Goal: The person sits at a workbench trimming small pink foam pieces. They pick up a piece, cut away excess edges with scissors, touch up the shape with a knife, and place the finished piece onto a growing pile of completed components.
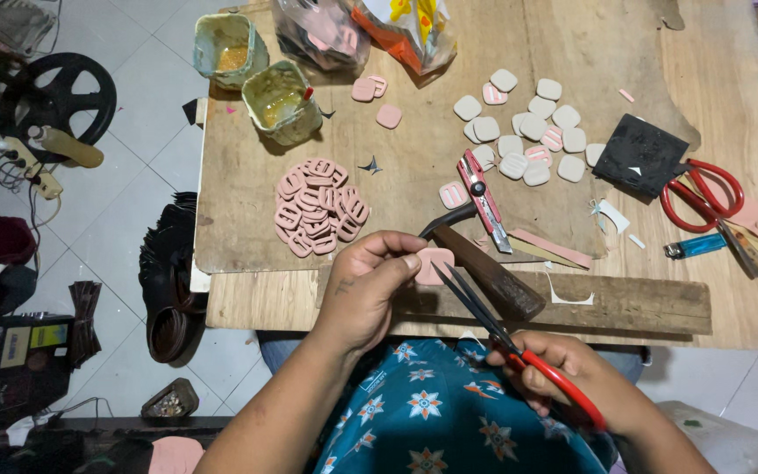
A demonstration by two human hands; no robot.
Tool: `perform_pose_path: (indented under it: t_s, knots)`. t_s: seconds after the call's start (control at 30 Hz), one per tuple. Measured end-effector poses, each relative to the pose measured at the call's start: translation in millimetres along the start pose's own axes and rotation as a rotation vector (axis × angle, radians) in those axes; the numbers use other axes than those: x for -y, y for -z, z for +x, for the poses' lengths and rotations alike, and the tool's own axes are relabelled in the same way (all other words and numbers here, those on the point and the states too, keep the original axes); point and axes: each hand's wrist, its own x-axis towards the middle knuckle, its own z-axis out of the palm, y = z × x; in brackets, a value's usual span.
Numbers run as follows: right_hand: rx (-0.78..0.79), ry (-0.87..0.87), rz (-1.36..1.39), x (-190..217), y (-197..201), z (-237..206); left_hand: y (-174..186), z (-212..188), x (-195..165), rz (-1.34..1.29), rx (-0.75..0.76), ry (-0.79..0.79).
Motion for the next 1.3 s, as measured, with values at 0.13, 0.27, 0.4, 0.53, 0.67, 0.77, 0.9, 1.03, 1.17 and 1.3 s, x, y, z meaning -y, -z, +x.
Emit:
perform_pose_path:
  t_s: [0.13,0.27,0.4,0.53,0.67,0.77,0.9,1.03,1.17,1.3]
  knots:
    - [0.012,0.016,0.047,1,-2,0,-2,0,-5,0.166,-0.011,0.046]
    - [-0.15,-0.161,-0.057,-1,-6,2,-3,1,-3,0.186,-0.051,0.031]
    - [-0.189,-0.143,-0.064,-9,-6,3,-3,1,-3,0.167,-0.022,0.025]
    - [-0.18,-0.024,-0.106,-16,-4,3,-2,0,-3,0.148,-0.037,0.056]
    - [-0.259,-0.156,-0.132,-17,-8,2,1,0,0,0.12,-0.012,0.032]
    - [-0.261,-0.11,-0.226,-12,-10,2,0,0,5,0.145,-0.021,-0.031]
    - [-0.199,-0.125,-0.192,-5,-9,-3,-2,0,11,0.136,-0.035,-0.058]
    - [-0.063,0.008,-0.185,-2,-5,-7,-6,2,14,0.115,-0.028,-0.06]
    - [-0.062,0.065,-0.25,-1,-3,-4,-12,0,13,0.105,-0.021,-0.031]
    - [-0.199,-0.1,-0.222,2,-14,-4,-18,-7,7,0.243,-0.062,-0.147]
